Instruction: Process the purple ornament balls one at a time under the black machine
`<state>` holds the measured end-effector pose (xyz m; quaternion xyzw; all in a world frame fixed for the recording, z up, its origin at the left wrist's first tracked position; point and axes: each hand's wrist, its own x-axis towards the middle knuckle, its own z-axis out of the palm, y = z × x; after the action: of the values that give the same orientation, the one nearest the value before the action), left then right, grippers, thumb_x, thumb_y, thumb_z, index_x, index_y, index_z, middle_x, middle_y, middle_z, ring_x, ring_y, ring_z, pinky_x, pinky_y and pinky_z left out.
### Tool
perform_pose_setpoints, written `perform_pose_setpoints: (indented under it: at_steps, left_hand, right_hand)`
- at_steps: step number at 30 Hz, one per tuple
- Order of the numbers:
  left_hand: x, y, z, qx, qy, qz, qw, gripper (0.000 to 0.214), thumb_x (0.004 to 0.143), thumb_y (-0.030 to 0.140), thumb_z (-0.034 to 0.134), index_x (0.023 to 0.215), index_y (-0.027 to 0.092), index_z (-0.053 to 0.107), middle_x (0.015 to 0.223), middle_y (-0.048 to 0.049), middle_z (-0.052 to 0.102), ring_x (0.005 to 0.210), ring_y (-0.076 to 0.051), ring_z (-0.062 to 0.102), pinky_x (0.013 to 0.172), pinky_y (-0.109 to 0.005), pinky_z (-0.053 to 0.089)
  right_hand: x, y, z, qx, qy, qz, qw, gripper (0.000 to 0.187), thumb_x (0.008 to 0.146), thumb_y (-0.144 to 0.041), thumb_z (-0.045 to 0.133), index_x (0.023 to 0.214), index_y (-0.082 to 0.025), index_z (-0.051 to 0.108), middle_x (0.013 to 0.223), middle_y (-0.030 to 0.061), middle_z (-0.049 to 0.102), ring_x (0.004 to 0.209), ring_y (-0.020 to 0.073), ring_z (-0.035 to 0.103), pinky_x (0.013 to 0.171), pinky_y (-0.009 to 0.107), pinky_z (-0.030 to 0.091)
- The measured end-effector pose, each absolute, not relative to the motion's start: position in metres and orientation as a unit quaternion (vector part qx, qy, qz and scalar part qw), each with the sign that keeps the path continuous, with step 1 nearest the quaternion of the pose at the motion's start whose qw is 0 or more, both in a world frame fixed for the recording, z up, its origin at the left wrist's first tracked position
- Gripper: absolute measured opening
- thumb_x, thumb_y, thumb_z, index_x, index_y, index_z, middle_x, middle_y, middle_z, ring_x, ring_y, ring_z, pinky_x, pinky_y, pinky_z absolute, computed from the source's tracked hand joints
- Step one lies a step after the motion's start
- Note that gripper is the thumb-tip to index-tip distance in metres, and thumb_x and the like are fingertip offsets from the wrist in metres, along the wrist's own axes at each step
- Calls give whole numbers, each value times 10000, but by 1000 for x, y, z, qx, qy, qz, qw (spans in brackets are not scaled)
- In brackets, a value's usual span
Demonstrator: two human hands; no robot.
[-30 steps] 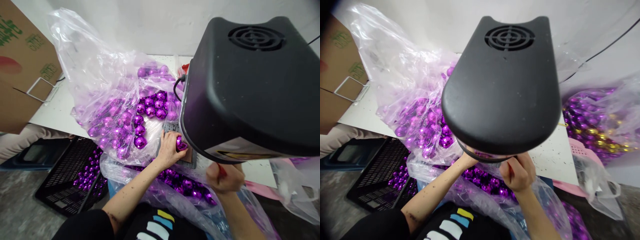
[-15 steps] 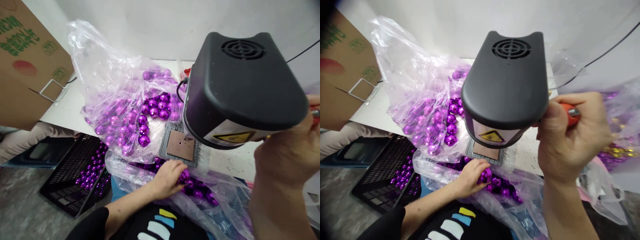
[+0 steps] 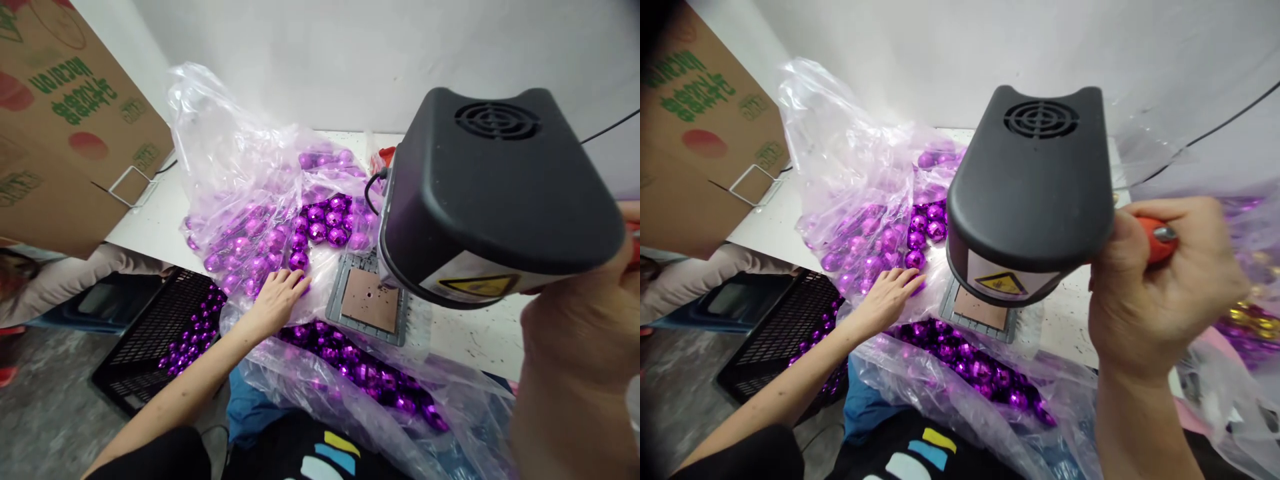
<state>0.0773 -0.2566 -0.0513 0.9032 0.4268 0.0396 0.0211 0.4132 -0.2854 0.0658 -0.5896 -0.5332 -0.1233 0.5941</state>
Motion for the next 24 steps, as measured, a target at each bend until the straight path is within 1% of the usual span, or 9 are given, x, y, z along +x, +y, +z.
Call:
perform_pose_setpoints:
  at_steps: [3,6,8,10,12,14,16,19,24]
  left_hand:
    - [77,-241,-55,907,417,32,43,432,884,22,482,1261,198,600,1247,-140,645,1061,-285,591,895,-453,457]
    - [84,-237,-43,861,460,161,144,438,879,161,621,1308,209,548,1296,-126,622,1156,-289,576,970,-458,445]
    - [92,-240,-31,772,491,284,286,534,845,280,704,1339,222,511,1282,-107,622,1117,-259,603,943,-412,478]
    - [104,-247,-24,641,484,352,480,550,832,390,723,1316,223,523,1175,-88,650,958,-204,649,794,-324,519]
    - [121,-254,-25,506,443,350,652,505,823,449,726,1233,198,571,1029,-72,664,804,-161,654,648,-262,500]
    - [138,-260,-34,411,406,323,749,485,793,476,752,1140,172,601,953,-64,657,742,-147,655,601,-245,492]
    - [152,-263,-46,378,393,314,777,499,758,495,781,1088,166,603,935,-57,654,725,-144,657,599,-244,498]
    - [167,-266,-64,433,422,318,730,519,767,520,762,1107,165,595,887,-36,653,718,-142,641,616,-248,492]
    - [183,-270,-87,556,461,389,572,575,749,421,801,1206,172,555,1132,-78,657,1044,-217,632,934,-353,504]
  right_hand:
    - [409,-284,70,-581,-530,-142,602,428,912,-558,538,862,-157,681,737,2,562,675,58,479,642,276,323]
    - [403,-287,77,-593,-542,-141,578,410,922,-527,537,862,-147,680,723,3,569,679,70,495,630,264,364]
    - [400,-287,81,-585,-546,-135,584,402,925,-519,535,862,-147,670,723,-1,582,687,72,515,640,257,389]
    - [399,-286,83,-580,-544,-130,592,377,927,-498,541,866,-146,662,729,-7,593,696,68,523,656,249,399]
    - [400,-284,83,-584,-543,-125,591,349,930,-466,551,867,-141,661,700,-15,576,671,58,507,654,240,393]
    - [400,-284,84,-587,-549,-109,585,339,935,-444,550,873,-132,665,655,-24,550,626,47,495,632,227,385]
    - [401,-284,85,-586,-555,-94,583,341,938,-438,545,885,-124,668,625,-31,536,588,40,497,595,211,373]
    - [402,-285,86,-590,-550,-93,584,340,917,-452,574,872,-127,663,634,-32,544,571,40,503,553,203,345]
    - [402,-282,88,-597,-545,-64,586,425,918,-531,539,850,-124,639,585,-39,512,534,40,509,527,198,346]
